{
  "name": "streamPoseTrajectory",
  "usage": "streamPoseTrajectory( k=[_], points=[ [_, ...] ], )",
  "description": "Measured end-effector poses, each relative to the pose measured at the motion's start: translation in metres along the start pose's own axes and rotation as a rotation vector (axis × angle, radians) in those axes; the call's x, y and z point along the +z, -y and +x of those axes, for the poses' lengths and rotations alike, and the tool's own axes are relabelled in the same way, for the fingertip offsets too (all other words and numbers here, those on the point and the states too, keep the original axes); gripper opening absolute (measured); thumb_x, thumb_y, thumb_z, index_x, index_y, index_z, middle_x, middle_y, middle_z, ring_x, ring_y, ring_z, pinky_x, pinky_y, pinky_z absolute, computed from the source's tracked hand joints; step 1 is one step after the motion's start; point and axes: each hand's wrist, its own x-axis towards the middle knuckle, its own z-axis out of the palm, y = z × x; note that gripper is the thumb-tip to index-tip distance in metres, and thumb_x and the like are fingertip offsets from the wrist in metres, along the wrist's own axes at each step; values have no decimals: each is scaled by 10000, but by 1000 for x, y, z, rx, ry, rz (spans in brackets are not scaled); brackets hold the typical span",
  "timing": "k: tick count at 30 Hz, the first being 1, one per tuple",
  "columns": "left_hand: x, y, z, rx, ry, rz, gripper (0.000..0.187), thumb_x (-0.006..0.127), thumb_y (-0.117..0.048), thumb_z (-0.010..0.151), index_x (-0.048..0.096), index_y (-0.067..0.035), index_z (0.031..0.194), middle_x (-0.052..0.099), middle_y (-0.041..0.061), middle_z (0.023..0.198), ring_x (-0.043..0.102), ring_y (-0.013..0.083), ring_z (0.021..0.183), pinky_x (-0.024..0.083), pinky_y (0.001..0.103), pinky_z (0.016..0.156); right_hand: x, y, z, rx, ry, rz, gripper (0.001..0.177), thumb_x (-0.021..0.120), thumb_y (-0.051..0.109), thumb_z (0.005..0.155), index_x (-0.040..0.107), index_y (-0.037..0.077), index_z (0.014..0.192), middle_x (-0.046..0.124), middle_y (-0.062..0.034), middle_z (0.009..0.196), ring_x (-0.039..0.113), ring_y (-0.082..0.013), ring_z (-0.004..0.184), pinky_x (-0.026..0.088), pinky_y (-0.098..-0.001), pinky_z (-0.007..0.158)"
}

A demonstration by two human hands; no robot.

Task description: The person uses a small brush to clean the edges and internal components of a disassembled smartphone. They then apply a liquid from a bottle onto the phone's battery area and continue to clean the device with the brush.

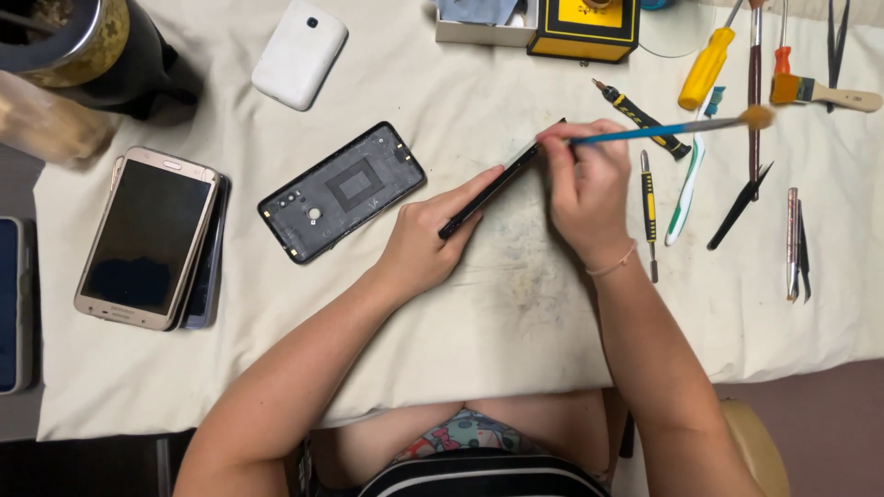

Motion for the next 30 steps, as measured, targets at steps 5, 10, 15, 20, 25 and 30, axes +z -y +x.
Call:
streamPoseTrajectory(
  k=[5, 10, 15, 20, 25, 30],
  points=[
    [-1, -1, 1, -3, -1, 0, 479, 593, -36, 990, 585, -185, 1446, 681, 58, 1368, 659, 278, 1233, 556, 417, 1009, 6, 19, -2, -50, 30, 9, 119, 618, 84, 1091, 715, 61, 1025, 745, -23, 915, 602, -233, 838, 397, -367, 971],
    [4, 10, -2, -13, -7, -6, 499, 600, -38, 983, 583, -205, 1453, 682, 29, 1369, 658, 252, 1236, 552, 395, 1013, 18, 29, -13, -53, 30, 142, 115, 622, 63, 1063, 725, 54, 1012, 741, 6, 867, 658, -202, 781, 415, -328, 933],
    [4, 9, -2, -4, -14, -11, 451, 608, -59, 989, 601, -175, 1425, 699, 60, 1335, 667, 284, 1213, 560, 424, 993, 31, 46, -28, -69, 26, 148, 93, 638, 93, 1045, 728, 69, 1039, 749, -41, 931, 584, -290, 840, 439, -377, 928],
    [3, 9, -2, -6, -13, -5, 457, 613, -77, 989, 590, -185, 1432, 701, 39, 1337, 671, 263, 1216, 560, 406, 1000, 30, 51, -25, -90, -4, 149, 101, 622, 68, 1052, 719, 51, 1029, 763, -18, 958, 642, -250, 775, 427, -363, 909],
    [5, 15, -5, 6, -1, 3, 522, 615, -42, 958, 570, -188, 1457, 695, 46, 1351, 666, 295, 1215, 558, 441, 1005, 31, 64, -34, -96, 57, 192, 78, 649, 78, 1021, 724, 65, 1038, 750, -25, 904, 673, -243, 764, 432, -361, 887],
    [14, 31, -10, -10, 0, 17, 485, 635, -199, 984, 557, -199, 1463, 729, 72, 1277, 674, 312, 1191, 564, 432, 985, 42, 75, -47, -134, 139, 271, 86, 670, 129, 998, 740, 89, 1028, 745, -45, 880, 656, -281, 724, 446, -366, 878]
  ],
)
